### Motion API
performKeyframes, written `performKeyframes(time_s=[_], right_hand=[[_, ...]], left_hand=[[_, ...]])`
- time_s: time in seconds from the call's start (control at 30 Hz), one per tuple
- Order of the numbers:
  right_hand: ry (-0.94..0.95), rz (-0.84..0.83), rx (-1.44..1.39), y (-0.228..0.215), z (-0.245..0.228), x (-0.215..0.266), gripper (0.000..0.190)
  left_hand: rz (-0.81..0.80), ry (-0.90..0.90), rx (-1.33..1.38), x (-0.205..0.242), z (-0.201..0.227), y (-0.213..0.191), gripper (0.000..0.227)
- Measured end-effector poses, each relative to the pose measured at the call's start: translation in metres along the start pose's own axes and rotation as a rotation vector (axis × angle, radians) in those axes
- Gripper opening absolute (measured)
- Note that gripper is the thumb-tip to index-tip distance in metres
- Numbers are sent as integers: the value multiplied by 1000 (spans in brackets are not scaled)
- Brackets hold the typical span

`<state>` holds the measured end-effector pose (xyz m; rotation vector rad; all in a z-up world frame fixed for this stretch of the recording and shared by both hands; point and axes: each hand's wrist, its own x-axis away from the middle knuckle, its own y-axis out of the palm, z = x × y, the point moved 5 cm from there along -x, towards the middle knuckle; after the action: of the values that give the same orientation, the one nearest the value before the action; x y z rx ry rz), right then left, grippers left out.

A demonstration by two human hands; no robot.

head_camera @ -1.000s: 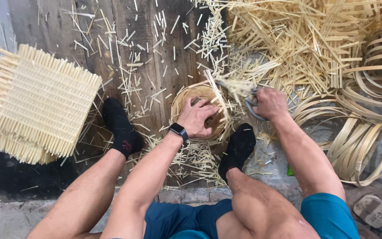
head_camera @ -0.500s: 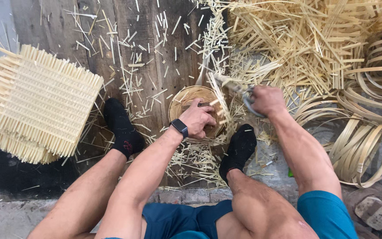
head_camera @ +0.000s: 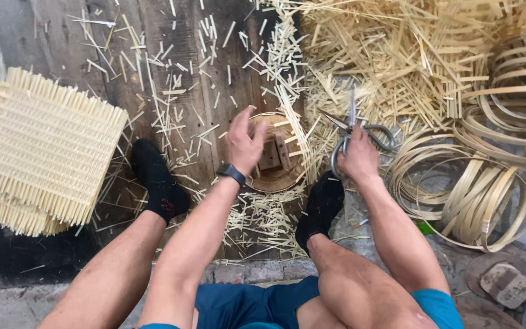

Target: The person trims excess bamboo strips from a woven mat using shears and fits a circular bamboo frame onto the mat by hand.

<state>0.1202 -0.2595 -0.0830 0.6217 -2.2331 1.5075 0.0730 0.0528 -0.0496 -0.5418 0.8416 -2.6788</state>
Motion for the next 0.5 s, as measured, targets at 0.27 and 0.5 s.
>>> performKeyframes(time_s=[0.27,0.5], right_hand=[[102,-517,-197,-3,-71,26,50],[186,83,-1088,-92,-36,-10,33]], left_hand=[[-161,-63,-231,-45,-20,20,40],[-237,-180,-305,-61,-24,36,40]])
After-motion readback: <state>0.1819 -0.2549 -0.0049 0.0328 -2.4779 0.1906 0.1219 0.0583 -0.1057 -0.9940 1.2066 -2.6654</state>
